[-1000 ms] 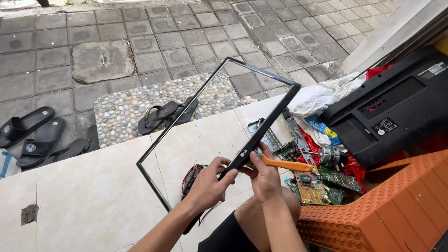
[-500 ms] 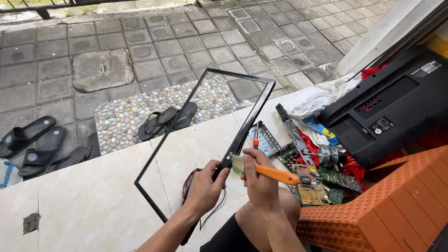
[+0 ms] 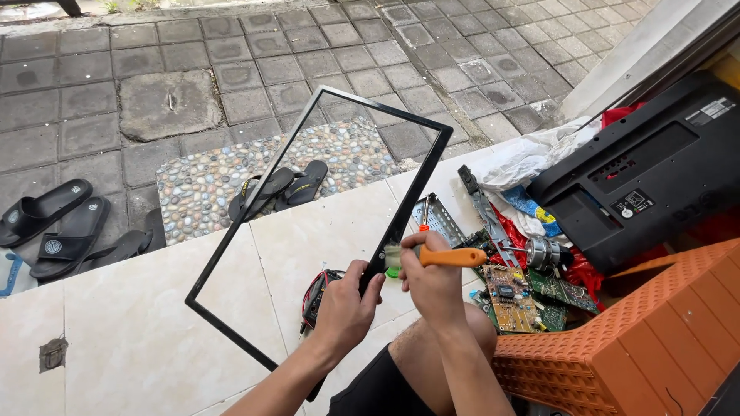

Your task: Disassembling an LCD monitor by prying off the front frame and removing the internal panel.

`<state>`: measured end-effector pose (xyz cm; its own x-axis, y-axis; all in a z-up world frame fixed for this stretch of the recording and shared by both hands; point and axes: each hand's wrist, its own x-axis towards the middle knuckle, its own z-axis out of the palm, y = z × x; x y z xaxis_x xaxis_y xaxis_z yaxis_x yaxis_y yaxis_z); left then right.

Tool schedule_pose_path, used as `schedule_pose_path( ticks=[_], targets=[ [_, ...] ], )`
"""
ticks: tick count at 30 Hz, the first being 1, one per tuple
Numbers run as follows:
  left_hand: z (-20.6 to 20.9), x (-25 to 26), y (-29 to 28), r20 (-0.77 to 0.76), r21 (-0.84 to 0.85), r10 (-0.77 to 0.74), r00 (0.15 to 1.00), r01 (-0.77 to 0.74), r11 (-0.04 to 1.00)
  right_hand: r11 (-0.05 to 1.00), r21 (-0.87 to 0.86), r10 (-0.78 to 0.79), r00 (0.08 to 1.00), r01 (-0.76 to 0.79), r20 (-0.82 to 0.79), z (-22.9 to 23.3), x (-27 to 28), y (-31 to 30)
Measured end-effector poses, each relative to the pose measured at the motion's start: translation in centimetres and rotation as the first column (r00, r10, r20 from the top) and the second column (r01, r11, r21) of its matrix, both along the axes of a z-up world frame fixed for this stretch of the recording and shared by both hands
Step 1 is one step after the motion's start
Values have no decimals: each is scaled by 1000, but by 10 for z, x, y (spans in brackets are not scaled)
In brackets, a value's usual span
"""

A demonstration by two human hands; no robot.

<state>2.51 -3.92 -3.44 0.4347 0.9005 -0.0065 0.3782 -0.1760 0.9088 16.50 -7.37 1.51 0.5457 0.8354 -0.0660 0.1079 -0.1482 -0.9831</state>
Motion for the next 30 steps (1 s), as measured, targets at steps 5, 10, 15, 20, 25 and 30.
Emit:
schedule_pose_path(
  ticks=[5, 10, 15, 20, 25, 30],
  targets=[
    [2, 1, -7, -3, -11, -26, 1000, 26, 1000, 974, 162, -164, 986, 161, 7, -4, 18, 18],
    [1, -4, -1, 26, -12, -15, 1000, 16, 1000, 990, 139, 27, 994, -12, -109, -25, 3, -2],
    [-3, -5, -3, 38, -6, -38, 999, 38, 999, 993, 113, 44, 977, -21, -211, -36, 6, -3],
    [7, -12, -11, -20, -101, -95, 995, 92, 991, 970, 181, -148, 984, 165, -101, -27, 33, 20],
    [-3, -21, -23, -86, -123, -120, 989, 109, 986, 955, 169, -248, 969, 245, -6, -25, 67, 28],
    [-19, -32, -32, -165, -125, -165, 972, 145, 982, 923, 180, -330, 940, 342, -89, -31, 99, 29]
  ],
)
